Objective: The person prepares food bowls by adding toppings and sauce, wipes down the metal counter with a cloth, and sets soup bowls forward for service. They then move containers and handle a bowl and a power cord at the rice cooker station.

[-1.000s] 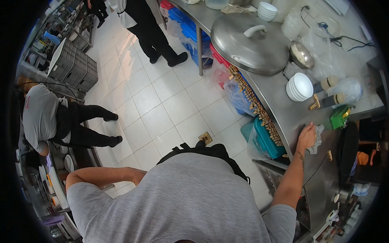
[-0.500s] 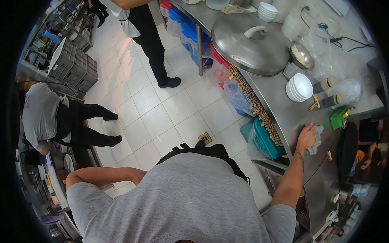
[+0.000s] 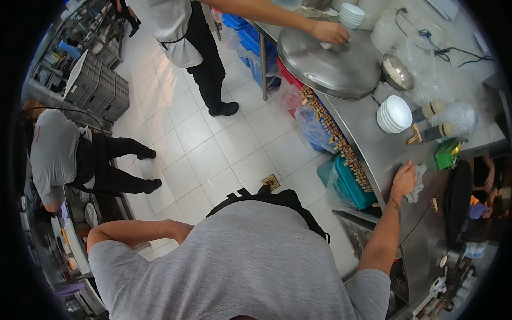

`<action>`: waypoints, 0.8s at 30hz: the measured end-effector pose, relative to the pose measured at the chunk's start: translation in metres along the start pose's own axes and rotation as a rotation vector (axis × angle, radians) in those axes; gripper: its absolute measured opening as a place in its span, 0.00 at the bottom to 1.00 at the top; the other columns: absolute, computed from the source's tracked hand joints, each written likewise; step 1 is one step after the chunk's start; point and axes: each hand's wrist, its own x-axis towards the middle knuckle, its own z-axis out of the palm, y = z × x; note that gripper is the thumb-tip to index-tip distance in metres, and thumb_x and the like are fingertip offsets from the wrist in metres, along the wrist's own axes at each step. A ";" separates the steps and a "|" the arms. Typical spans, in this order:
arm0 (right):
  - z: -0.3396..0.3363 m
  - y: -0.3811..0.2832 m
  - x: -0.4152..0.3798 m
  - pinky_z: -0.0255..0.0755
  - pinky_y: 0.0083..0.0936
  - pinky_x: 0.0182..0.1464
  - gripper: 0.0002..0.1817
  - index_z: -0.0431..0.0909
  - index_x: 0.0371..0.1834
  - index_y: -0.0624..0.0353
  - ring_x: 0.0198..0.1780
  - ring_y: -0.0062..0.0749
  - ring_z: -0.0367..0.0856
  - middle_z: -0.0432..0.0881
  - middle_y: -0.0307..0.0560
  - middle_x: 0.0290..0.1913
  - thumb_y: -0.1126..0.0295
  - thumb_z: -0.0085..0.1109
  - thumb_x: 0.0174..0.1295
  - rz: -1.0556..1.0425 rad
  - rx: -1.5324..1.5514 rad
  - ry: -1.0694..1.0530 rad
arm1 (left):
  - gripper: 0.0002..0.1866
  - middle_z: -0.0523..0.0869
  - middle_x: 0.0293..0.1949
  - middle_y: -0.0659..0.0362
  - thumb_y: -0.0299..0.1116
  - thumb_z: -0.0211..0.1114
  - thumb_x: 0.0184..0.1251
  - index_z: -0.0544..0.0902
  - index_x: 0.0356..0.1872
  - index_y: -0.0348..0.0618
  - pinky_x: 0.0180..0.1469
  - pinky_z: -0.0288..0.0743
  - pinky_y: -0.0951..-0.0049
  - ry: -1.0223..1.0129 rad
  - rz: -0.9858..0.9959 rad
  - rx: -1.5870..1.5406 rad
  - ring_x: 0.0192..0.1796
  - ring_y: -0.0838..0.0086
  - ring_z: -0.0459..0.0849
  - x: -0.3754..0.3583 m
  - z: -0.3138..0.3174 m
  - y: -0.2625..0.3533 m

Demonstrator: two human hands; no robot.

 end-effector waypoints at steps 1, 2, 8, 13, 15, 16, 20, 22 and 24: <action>-0.001 -0.001 0.000 0.69 0.51 0.44 0.28 0.75 0.49 0.50 0.44 0.58 0.76 0.80 0.58 0.41 0.44 0.28 0.67 0.004 0.006 -0.005 | 0.18 0.79 0.20 0.55 0.43 0.63 0.48 0.80 0.32 0.36 0.26 0.72 0.72 0.003 0.007 -0.001 0.21 0.72 0.77 0.001 0.001 0.000; -0.001 -0.001 0.000 0.69 0.51 0.44 0.28 0.75 0.49 0.50 0.44 0.58 0.76 0.80 0.58 0.41 0.44 0.28 0.67 0.009 0.012 -0.010 | 0.19 0.79 0.20 0.55 0.43 0.63 0.48 0.80 0.33 0.35 0.26 0.72 0.72 0.006 0.013 -0.013 0.22 0.72 0.77 0.001 0.001 0.001; -0.001 -0.001 -0.001 0.69 0.51 0.44 0.28 0.75 0.49 0.50 0.44 0.58 0.76 0.80 0.59 0.41 0.45 0.28 0.67 0.016 -0.011 0.008 | 0.21 0.80 0.22 0.55 0.43 0.64 0.48 0.80 0.37 0.36 0.26 0.72 0.72 0.043 0.015 -0.058 0.22 0.73 0.76 0.003 0.008 -0.006; -0.004 -0.005 -0.004 0.69 0.49 0.44 0.27 0.76 0.47 0.53 0.43 0.55 0.76 0.80 0.56 0.40 0.47 0.30 0.68 0.007 -0.037 0.029 | 0.19 0.80 0.22 0.56 0.43 0.63 0.48 0.80 0.35 0.36 0.27 0.72 0.72 0.077 0.104 0.022 0.21 0.73 0.76 0.008 0.016 -0.022; -0.006 -0.007 -0.004 0.69 0.48 0.44 0.26 0.77 0.45 0.54 0.43 0.54 0.76 0.81 0.54 0.40 0.48 0.31 0.68 0.004 -0.044 0.038 | 0.19 0.80 0.22 0.56 0.43 0.63 0.48 0.80 0.34 0.36 0.27 0.72 0.72 0.126 0.195 0.153 0.21 0.73 0.76 0.009 0.025 -0.034; -0.006 -0.006 -0.004 0.69 0.48 0.44 0.26 0.77 0.45 0.54 0.43 0.54 0.76 0.81 0.54 0.39 0.48 0.31 0.68 0.003 -0.045 0.035 | 0.19 0.80 0.22 0.56 0.43 0.62 0.48 0.80 0.33 0.36 0.27 0.72 0.72 0.122 0.209 0.179 0.21 0.73 0.76 0.011 0.028 -0.040; -0.006 -0.006 -0.004 0.69 0.48 0.44 0.26 0.77 0.45 0.54 0.42 0.54 0.76 0.81 0.54 0.39 0.47 0.31 0.68 -0.012 -0.059 0.049 | 0.18 0.80 0.22 0.56 0.43 0.62 0.48 0.80 0.33 0.36 0.28 0.73 0.72 -0.004 0.064 0.025 0.22 0.73 0.76 0.004 0.009 -0.008; -0.005 -0.005 -0.004 0.69 0.48 0.44 0.27 0.77 0.45 0.54 0.43 0.54 0.77 0.81 0.54 0.39 0.47 0.31 0.68 -0.009 -0.053 0.039 | 0.19 0.80 0.22 0.56 0.43 0.63 0.48 0.80 0.33 0.35 0.28 0.73 0.72 0.014 0.038 -0.031 0.23 0.73 0.77 0.000 0.007 0.001; -0.006 -0.005 -0.003 0.69 0.48 0.44 0.27 0.77 0.46 0.54 0.43 0.54 0.77 0.81 0.54 0.40 0.47 0.31 0.68 0.001 -0.046 0.031 | 0.19 0.80 0.22 0.55 0.42 0.63 0.48 0.80 0.34 0.35 0.28 0.74 0.72 0.041 0.033 -0.076 0.24 0.72 0.78 -0.002 0.007 0.005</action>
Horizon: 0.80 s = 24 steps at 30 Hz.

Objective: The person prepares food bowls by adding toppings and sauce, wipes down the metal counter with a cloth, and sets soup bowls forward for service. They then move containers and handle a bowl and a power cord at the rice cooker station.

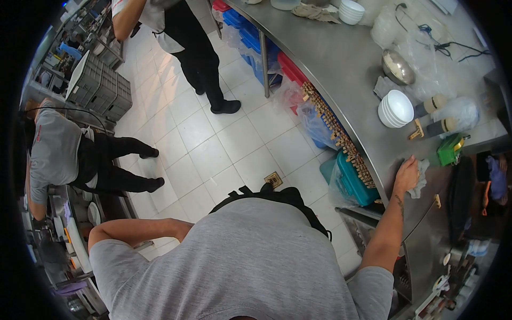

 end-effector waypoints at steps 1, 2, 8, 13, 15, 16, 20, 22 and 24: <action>-0.001 -0.001 0.000 0.69 0.48 0.44 0.27 0.77 0.46 0.54 0.43 0.54 0.77 0.81 0.55 0.40 0.47 0.31 0.68 0.009 0.005 -0.004 | 0.19 0.80 0.22 0.55 0.42 0.63 0.47 0.80 0.34 0.35 0.28 0.74 0.72 0.009 -0.004 -0.015 0.24 0.72 0.78 0.000 0.001 0.000; -0.002 -0.002 0.000 0.69 0.48 0.44 0.27 0.77 0.46 0.54 0.43 0.55 0.77 0.81 0.55 0.40 0.47 0.31 0.67 0.017 0.009 -0.007 | 0.19 0.80 0.23 0.55 0.42 0.63 0.47 0.80 0.35 0.35 0.28 0.74 0.72 0.008 -0.012 -0.015 0.24 0.72 0.78 0.000 0.002 -0.002; -0.003 -0.002 0.000 0.69 0.47 0.45 0.28 0.76 0.48 0.54 0.44 0.54 0.77 0.81 0.55 0.42 0.47 0.30 0.67 0.016 0.014 -0.015 | 0.18 0.80 0.23 0.54 0.41 0.63 0.47 0.81 0.33 0.35 0.28 0.74 0.72 -0.029 -0.065 0.052 0.23 0.72 0.78 0.002 0.003 -0.002; -0.005 -0.003 -0.001 0.69 0.47 0.45 0.28 0.76 0.49 0.53 0.44 0.54 0.77 0.81 0.54 0.42 0.46 0.31 0.67 0.023 0.024 -0.014 | 0.16 0.80 0.22 0.54 0.40 0.62 0.47 0.81 0.30 0.36 0.29 0.73 0.72 -0.054 -0.020 0.159 0.22 0.71 0.77 0.003 0.004 -0.004; -0.007 -0.004 -0.002 0.69 0.47 0.45 0.27 0.76 0.49 0.53 0.44 0.54 0.77 0.81 0.54 0.42 0.46 0.31 0.67 0.030 0.024 -0.017 | 0.16 0.80 0.22 0.54 0.41 0.62 0.48 0.80 0.31 0.36 0.29 0.73 0.72 -0.047 -0.013 0.148 0.22 0.71 0.77 0.003 0.006 -0.004; -0.008 -0.005 -0.002 0.69 0.47 0.45 0.27 0.76 0.49 0.52 0.44 0.54 0.77 0.81 0.54 0.42 0.46 0.31 0.67 0.033 0.024 -0.023 | 0.17 0.80 0.22 0.54 0.41 0.62 0.48 0.80 0.32 0.36 0.29 0.73 0.72 -0.040 -0.011 0.135 0.22 0.71 0.77 0.002 0.006 -0.005; -0.006 -0.003 -0.002 0.69 0.48 0.45 0.27 0.76 0.49 0.51 0.44 0.54 0.76 0.81 0.54 0.42 0.46 0.31 0.67 0.035 0.040 -0.016 | 0.21 0.81 0.25 0.53 0.43 0.63 0.48 0.79 0.39 0.35 0.29 0.73 0.72 -0.032 0.043 0.106 0.24 0.71 0.77 0.003 0.008 -0.007; -0.005 -0.002 -0.001 0.69 0.48 0.45 0.27 0.76 0.49 0.52 0.44 0.54 0.77 0.81 0.54 0.42 0.46 0.30 0.67 0.033 0.033 -0.020 | 0.24 0.81 0.28 0.52 0.43 0.64 0.48 0.78 0.43 0.35 0.30 0.74 0.71 -0.062 0.011 0.076 0.26 0.71 0.78 0.005 0.009 -0.008; -0.003 0.000 0.001 0.69 0.48 0.45 0.28 0.76 0.49 0.52 0.44 0.54 0.77 0.81 0.54 0.42 0.46 0.30 0.67 0.033 0.030 -0.020 | 0.26 0.81 0.29 0.51 0.43 0.64 0.48 0.77 0.46 0.35 0.30 0.74 0.71 -0.092 -0.086 0.003 0.27 0.71 0.78 0.007 0.012 -0.005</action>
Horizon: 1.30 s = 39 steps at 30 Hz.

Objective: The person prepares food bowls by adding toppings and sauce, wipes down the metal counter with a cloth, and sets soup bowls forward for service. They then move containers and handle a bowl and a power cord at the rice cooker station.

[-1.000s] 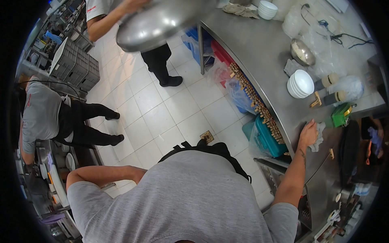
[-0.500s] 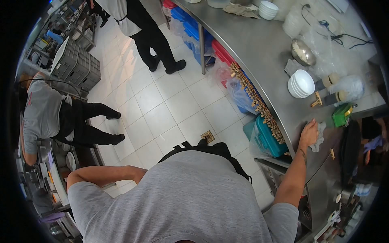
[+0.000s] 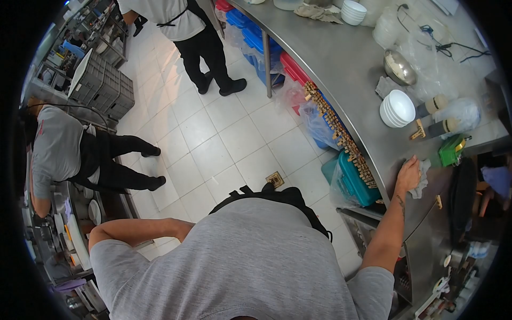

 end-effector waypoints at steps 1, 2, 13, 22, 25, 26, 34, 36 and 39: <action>0.002 0.001 0.001 0.69 0.47 0.45 0.28 0.76 0.49 0.52 0.44 0.54 0.77 0.81 0.54 0.42 0.46 0.30 0.67 0.000 0.001 0.001 | 0.26 0.82 0.30 0.51 0.43 0.64 0.48 0.77 0.47 0.35 0.30 0.74 0.71 -0.009 -0.038 -0.030 0.27 0.71 0.78 0.001 0.001 0.001; 0.001 0.000 0.000 0.69 0.47 0.45 0.28 0.76 0.49 0.52 0.44 0.54 0.77 0.81 0.54 0.42 0.46 0.30 0.67 0.000 0.003 0.003 | 0.27 0.82 0.31 0.51 0.43 0.65 0.48 0.77 0.47 0.35 0.30 0.75 0.71 -0.007 -0.056 -0.042 0.27 0.71 0.78 0.000 0.001 0.003; 0.010 0.011 0.005 0.69 0.48 0.47 0.29 0.74 0.52 0.49 0.46 0.58 0.76 0.79 0.58 0.44 0.44 0.27 0.67 -0.017 0.031 -0.028 | 0.23 0.80 0.26 0.54 0.42 0.65 0.46 0.79 0.43 0.37 0.28 0.72 0.72 0.078 -0.011 -0.025 0.23 0.72 0.76 -0.007 0.001 0.008; 0.007 0.006 0.004 0.68 0.50 0.47 0.30 0.74 0.53 0.48 0.47 0.58 0.76 0.80 0.57 0.44 0.43 0.26 0.66 0.023 0.055 -0.023 | 0.18 0.77 0.20 0.57 0.40 0.64 0.45 0.80 0.35 0.37 0.25 0.69 0.72 0.119 0.045 0.059 0.20 0.73 0.73 -0.004 0.005 -0.011; 0.011 0.009 0.005 0.68 0.50 0.47 0.30 0.74 0.53 0.49 0.47 0.58 0.76 0.80 0.58 0.44 0.43 0.26 0.66 0.011 0.048 -0.020 | 0.20 0.78 0.21 0.57 0.40 0.64 0.44 0.80 0.37 0.37 0.25 0.70 0.72 0.041 -0.107 -0.041 0.21 0.73 0.74 -0.012 -0.007 0.014; 0.009 0.008 0.004 0.68 0.50 0.47 0.30 0.74 0.53 0.49 0.47 0.58 0.76 0.80 0.58 0.44 0.43 0.26 0.66 0.001 0.044 -0.016 | 0.21 0.78 0.21 0.56 0.40 0.65 0.43 0.80 0.38 0.37 0.25 0.71 0.72 0.030 -0.110 -0.047 0.21 0.73 0.74 -0.012 -0.009 0.014; -0.002 -0.001 0.000 0.68 0.47 0.47 0.28 0.76 0.49 0.52 0.46 0.54 0.76 0.80 0.55 0.43 0.46 0.29 0.67 0.007 0.018 -0.014 | 0.25 0.80 0.25 0.55 0.41 0.66 0.42 0.80 0.43 0.36 0.27 0.74 0.73 -0.002 -0.134 -0.068 0.23 0.73 0.77 -0.011 -0.013 0.013; 0.000 0.000 0.000 0.68 0.47 0.47 0.28 0.76 0.49 0.52 0.46 0.54 0.76 0.80 0.55 0.43 0.46 0.29 0.67 0.001 0.013 -0.008 | 0.25 0.80 0.26 0.55 0.41 0.66 0.42 0.79 0.43 0.36 0.27 0.74 0.72 0.013 -0.122 -0.069 0.23 0.73 0.77 -0.012 -0.013 0.013; 0.000 -0.001 0.000 0.68 0.47 0.47 0.27 0.76 0.48 0.52 0.45 0.54 0.76 0.80 0.55 0.42 0.47 0.30 0.67 -0.001 0.012 0.001 | 0.25 0.81 0.25 0.54 0.42 0.66 0.43 0.79 0.43 0.36 0.27 0.74 0.72 0.010 -0.150 -0.073 0.23 0.73 0.78 -0.016 -0.018 0.024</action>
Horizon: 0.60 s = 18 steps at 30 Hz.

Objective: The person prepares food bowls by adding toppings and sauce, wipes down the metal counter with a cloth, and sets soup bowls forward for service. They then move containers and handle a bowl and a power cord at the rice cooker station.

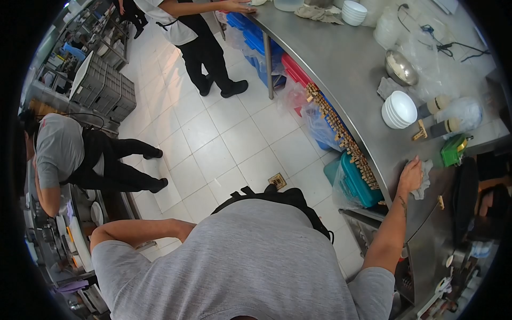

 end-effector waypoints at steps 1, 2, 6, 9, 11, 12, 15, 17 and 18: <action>0.001 0.000 0.000 0.69 0.47 0.47 0.27 0.76 0.48 0.52 0.45 0.54 0.76 0.80 0.55 0.42 0.47 0.30 0.67 -0.003 -0.001 0.006 | 0.25 0.81 0.25 0.54 0.42 0.66 0.43 0.79 0.43 0.36 0.27 0.74 0.72 -0.004 -0.005 -0.003 0.23 0.73 0.78 -0.001 -0.001 0.001; 0.001 0.000 0.000 0.69 0.47 0.47 0.27 0.76 0.48 0.52 0.45 0.54 0.76 0.80 0.55 0.42 0.47 0.30 0.67 -0.006 -0.001 0.013 | 0.25 0.81 0.25 0.54 0.42 0.65 0.44 0.79 0.43 0.36 0.27 0.74 0.72 -0.009 0.006 -0.009 0.23 0.73 0.78 -0.001 -0.001 -0.001; 0.002 0.001 0.001 0.69 0.47 0.46 0.26 0.76 0.48 0.51 0.45 0.53 0.76 0.80 0.54 0.42 0.47 0.31 0.67 0.006 0.004 -0.007 | 0.24 0.81 0.25 0.54 0.42 0.65 0.45 0.79 0.42 0.35 0.27 0.74 0.72 -0.038 0.035 0.010 0.23 0.73 0.78 0.007 0.000 -0.012; -0.001 -0.002 0.000 0.69 0.47 0.46 0.25 0.76 0.46 0.51 0.45 0.53 0.77 0.81 0.54 0.41 0.47 0.32 0.66 0.014 -0.026 -0.011 | 0.24 0.80 0.25 0.54 0.42 0.64 0.45 0.80 0.41 0.35 0.26 0.74 0.72 -0.019 0.036 0.010 0.23 0.73 0.78 0.006 0.001 -0.012; -0.001 -0.003 0.000 0.70 0.47 0.45 0.24 0.76 0.44 0.52 0.44 0.53 0.77 0.81 0.53 0.40 0.48 0.34 0.65 0.014 -0.064 -0.017 | 0.23 0.80 0.24 0.54 0.42 0.64 0.45 0.80 0.40 0.34 0.27 0.74 0.72 0.001 0.037 -0.017 0.24 0.73 0.78 0.004 0.001 -0.011; 0.001 -0.001 0.001 0.69 0.48 0.46 0.24 0.76 0.46 0.52 0.45 0.54 0.77 0.80 0.54 0.41 0.48 0.34 0.65 0.010 -0.064 -0.030 | 0.23 0.80 0.25 0.54 0.42 0.64 0.45 0.80 0.40 0.34 0.27 0.74 0.72 -0.005 0.040 -0.010 0.24 0.73 0.78 0.004 0.000 -0.011; 0.002 0.000 0.002 0.69 0.49 0.46 0.22 0.75 0.46 0.52 0.45 0.55 0.76 0.80 0.56 0.42 0.50 0.36 0.62 0.006 -0.072 -0.036 | 0.23 0.81 0.25 0.54 0.42 0.64 0.45 0.80 0.40 0.34 0.28 0.75 0.72 -0.037 0.054 0.049 0.24 0.72 0.78 0.005 -0.003 -0.013; -0.002 -0.005 -0.001 0.70 0.47 0.45 0.20 0.76 0.41 0.54 0.43 0.53 0.77 0.81 0.54 0.40 0.54 0.38 0.60 0.015 -0.086 0.000 | 0.23 0.81 0.25 0.53 0.42 0.64 0.45 0.80 0.40 0.34 0.29 0.75 0.72 -0.038 0.067 0.077 0.25 0.72 0.79 0.009 -0.001 -0.016; -0.003 -0.006 -0.002 0.70 0.47 0.45 0.20 0.76 0.41 0.54 0.43 0.53 0.77 0.81 0.54 0.40 0.54 0.38 0.59 0.015 -0.085 0.007 | 0.23 0.81 0.26 0.53 0.42 0.64 0.45 0.80 0.40 0.34 0.29 0.75 0.72 -0.033 0.069 0.079 0.25 0.72 0.79 0.011 0.000 -0.018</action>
